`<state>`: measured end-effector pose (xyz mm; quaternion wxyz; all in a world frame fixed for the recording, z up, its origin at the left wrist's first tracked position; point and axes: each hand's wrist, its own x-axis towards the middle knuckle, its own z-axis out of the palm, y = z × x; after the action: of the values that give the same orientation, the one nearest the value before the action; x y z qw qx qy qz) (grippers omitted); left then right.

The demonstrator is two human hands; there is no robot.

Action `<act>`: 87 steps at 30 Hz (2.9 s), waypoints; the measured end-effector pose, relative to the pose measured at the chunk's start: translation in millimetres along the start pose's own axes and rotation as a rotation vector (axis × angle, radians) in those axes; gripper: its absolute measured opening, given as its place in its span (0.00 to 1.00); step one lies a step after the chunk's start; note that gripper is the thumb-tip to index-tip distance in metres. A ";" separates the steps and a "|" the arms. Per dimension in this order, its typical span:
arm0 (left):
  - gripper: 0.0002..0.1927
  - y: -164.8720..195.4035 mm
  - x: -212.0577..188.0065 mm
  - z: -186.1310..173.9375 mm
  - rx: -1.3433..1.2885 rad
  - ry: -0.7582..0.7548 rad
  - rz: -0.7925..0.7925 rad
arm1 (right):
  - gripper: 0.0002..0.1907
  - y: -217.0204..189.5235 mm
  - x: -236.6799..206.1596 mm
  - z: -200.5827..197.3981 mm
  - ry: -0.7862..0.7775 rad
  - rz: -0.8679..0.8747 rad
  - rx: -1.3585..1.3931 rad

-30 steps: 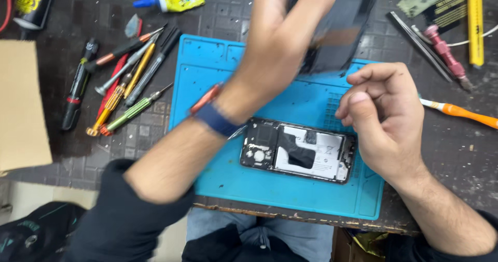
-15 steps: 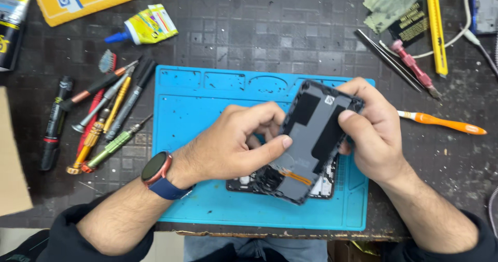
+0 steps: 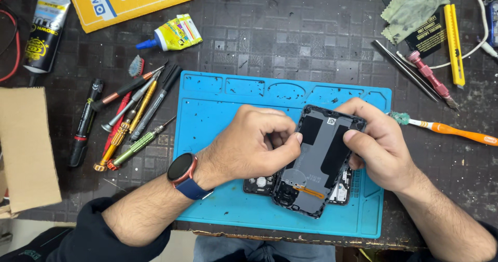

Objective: The person works on a disassembled smartphone on a blue silicone mat, peeling the old back cover and adhesive from the phone frame by hand, then uses tweezers to pick away leftover adhesive and debris from the frame edges, rotating the phone to clean all sides.

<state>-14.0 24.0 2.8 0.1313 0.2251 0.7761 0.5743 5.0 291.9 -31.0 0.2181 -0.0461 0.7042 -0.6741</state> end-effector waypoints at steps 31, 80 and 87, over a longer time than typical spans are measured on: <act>0.08 5.3 7.8 -6.5 -0.003 -0.099 -0.147 | 0.14 -19.9 8.0 13.7 -0.225 0.053 -0.149; 0.10 -13.9 -0.5 -10.7 0.208 -0.195 0.022 | 0.15 -12.3 7.4 17.9 -0.185 0.015 -0.373; 0.10 -9.6 -0.7 -15.5 0.281 -0.163 0.102 | 0.12 -15.8 9.6 19.4 -0.170 0.024 -0.419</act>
<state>-22.5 8.4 -1.6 0.1319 0.3261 0.8232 0.4457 -0.1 269.0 -18.0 0.2702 -0.1387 0.8085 -0.5041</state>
